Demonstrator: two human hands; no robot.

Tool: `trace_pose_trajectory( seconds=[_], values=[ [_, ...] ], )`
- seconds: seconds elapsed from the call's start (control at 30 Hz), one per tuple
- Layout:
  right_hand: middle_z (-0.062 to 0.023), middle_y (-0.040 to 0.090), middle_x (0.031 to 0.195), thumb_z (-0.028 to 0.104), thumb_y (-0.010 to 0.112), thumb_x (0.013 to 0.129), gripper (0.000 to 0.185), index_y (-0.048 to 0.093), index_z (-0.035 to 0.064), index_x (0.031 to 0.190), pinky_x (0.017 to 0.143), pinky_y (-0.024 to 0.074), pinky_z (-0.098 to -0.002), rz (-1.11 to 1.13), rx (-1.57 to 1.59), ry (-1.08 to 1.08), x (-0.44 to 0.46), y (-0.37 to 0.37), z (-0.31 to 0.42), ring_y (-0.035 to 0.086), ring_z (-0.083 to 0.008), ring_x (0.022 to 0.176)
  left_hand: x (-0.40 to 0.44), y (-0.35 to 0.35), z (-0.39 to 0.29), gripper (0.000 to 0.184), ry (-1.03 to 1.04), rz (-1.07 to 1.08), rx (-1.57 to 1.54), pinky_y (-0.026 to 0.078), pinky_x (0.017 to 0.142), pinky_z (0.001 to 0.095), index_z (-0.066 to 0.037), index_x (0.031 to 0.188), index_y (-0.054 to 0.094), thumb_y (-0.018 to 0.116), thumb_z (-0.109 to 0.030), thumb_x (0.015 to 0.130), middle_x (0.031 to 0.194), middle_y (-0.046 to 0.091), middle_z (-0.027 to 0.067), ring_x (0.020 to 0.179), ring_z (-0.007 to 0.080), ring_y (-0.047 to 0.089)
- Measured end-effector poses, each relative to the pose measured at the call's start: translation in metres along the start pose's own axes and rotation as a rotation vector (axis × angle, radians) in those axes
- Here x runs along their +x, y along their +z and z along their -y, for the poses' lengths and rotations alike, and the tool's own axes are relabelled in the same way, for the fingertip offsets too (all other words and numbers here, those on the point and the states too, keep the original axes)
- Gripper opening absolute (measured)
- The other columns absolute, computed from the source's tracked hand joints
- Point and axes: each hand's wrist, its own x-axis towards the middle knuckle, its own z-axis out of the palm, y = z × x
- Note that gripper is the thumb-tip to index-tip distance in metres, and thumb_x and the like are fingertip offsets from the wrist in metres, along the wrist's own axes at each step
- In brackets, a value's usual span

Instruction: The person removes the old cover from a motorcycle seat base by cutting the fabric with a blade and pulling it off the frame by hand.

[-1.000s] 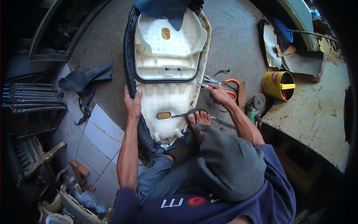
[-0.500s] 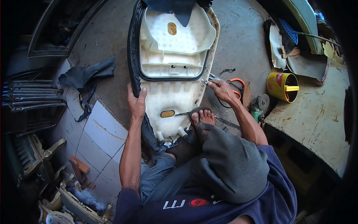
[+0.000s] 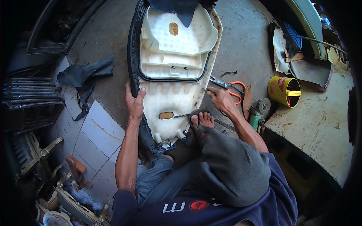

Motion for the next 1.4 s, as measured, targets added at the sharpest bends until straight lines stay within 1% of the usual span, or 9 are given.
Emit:
trace_pose_trajectory(
  seconds=[0.1,0.77,0.87,0.93,1.0,1.07,1.27,1.33,1.4],
  values=[
    [-0.0275,0.07,0.092,0.026,0.05,0.096,0.033,0.069,0.0157,0.121,0.078,0.0536,-0.0506,0.094,-0.491,0.058,-0.011,-0.01,0.047,0.07,-0.0399,0.092,-0.014,-0.008,0.0,0.054,-0.044,0.005,-0.003,0.042,0.095,0.0302,0.002,0.135,0.049,0.07,-0.021,0.091,0.112,0.058,0.0066,0.102,0.0156,0.053],
    [-0.0243,0.071,0.084,0.018,0.051,0.092,0.035,0.064,0.0176,0.124,0.069,0.0552,-0.051,0.154,-0.584,0.11,-0.006,-0.02,0.058,0.071,-0.0409,0.08,-0.01,-0.007,0.003,0.053,-0.093,0.014,0.007,0.037,0.101,0.0303,0.0,0.137,0.047,0.068,-0.022,0.093,0.12,0.055,0.0063,0.109,0.0162,0.051],
    [-0.026,0.07,0.087,0.024,0.05,0.097,0.033,0.065,0.0179,0.125,0.072,0.0553,-0.0493,0.162,-0.547,0.15,-0.003,-0.004,0.033,0.071,-0.0406,0.084,-0.013,-0.011,0.003,0.053,-0.146,0.041,-0.013,0.037,0.101,0.03,0.0,0.137,0.047,0.067,-0.02,0.093,0.12,0.055,0.0064,0.109,0.0159,0.05],
    [-0.0261,0.071,0.093,0.03,0.051,0.099,0.033,0.067,0.0184,0.125,0.074,0.0552,-0.0481,0.303,0.156,0.338,0.01,-0.005,-0.006,0.071,-0.0404,0.087,-0.003,-0.008,0.003,0.052,-0.135,0.045,-0.064,0.037,0.101,0.03,0.0,0.137,0.047,0.067,-0.02,0.093,0.121,0.055,0.0066,0.109,0.0158,0.05],
    [-0.0231,0.072,0.094,0.031,0.053,0.098,0.032,0.069,0.0174,0.123,0.072,0.0552,-0.0482,0.26,0.122,0.184,0.004,-0.011,-0.002,0.071,-0.0407,0.085,-0.007,-0.012,0.008,0.052,-0.144,0.072,-0.112,0.037,0.101,0.0303,0.0,0.137,0.047,0.068,-0.019,0.093,0.121,0.055,0.0066,0.11,0.0156,0.05],
    [-0.0204,0.073,0.095,0.029,0.052,0.099,0.032,0.068,0.0164,0.123,0.07,0.0552,-0.0488,0.228,-0.446,0.082,0.0,-0.035,0.054,0.07,-0.0423,0.081,-0.008,-0.009,0.002,0.052,-0.145,0.054,-0.077,0.037,0.101,0.0305,0.0,0.137,0.047,0.068,-0.018,0.092,0.122,0.055,0.0069,0.11,0.0158,0.05],
    [-0.0227,0.07,0.087,0.029,0.052,0.099,0.032,0.068,0.0092,0.118,0.071,0.0538,-0.0498,0.215,-0.681,0.11,0.004,-0.004,0.044,0.071,-0.039,0.08,-0.01,-0.008,0.007,0.056,-0.111,0.027,-0.115,0.039,0.093,0.0293,0.001,0.135,0.047,0.07,-0.023,0.09,0.107,0.053,0.0048,0.098,0.0129,0.048],
    [-0.0254,0.068,0.086,0.034,0.053,0.1,0.036,0.068,0.0048,0.114,0.073,0.0512,-0.0501,0.225,-0.001,0.197,0.013,0.0,0.015,0.069,-0.0419,0.08,-0.005,-0.014,0.012,0.055,-0.18,0.074,-0.098,0.039,0.104,0.0318,0.001,0.138,0.046,0.068,-0.018,0.09,0.124,0.057,0.01,0.112,0.0189,0.054],
    [-0.0258,0.068,0.089,0.037,0.052,0.101,0.036,0.069,0.0095,0.116,0.078,0.0505,-0.0499,0.218,-0.102,0.151,0.01,-0.004,0.017,0.068,-0.0426,0.088,0.003,-0.011,0.016,0.055,-0.151,0.051,-0.116,0.04,0.103,0.0316,0.001,0.137,0.046,0.068,-0.019,0.09,0.123,0.058,0.0099,0.111,0.019,0.055]
  ],
)
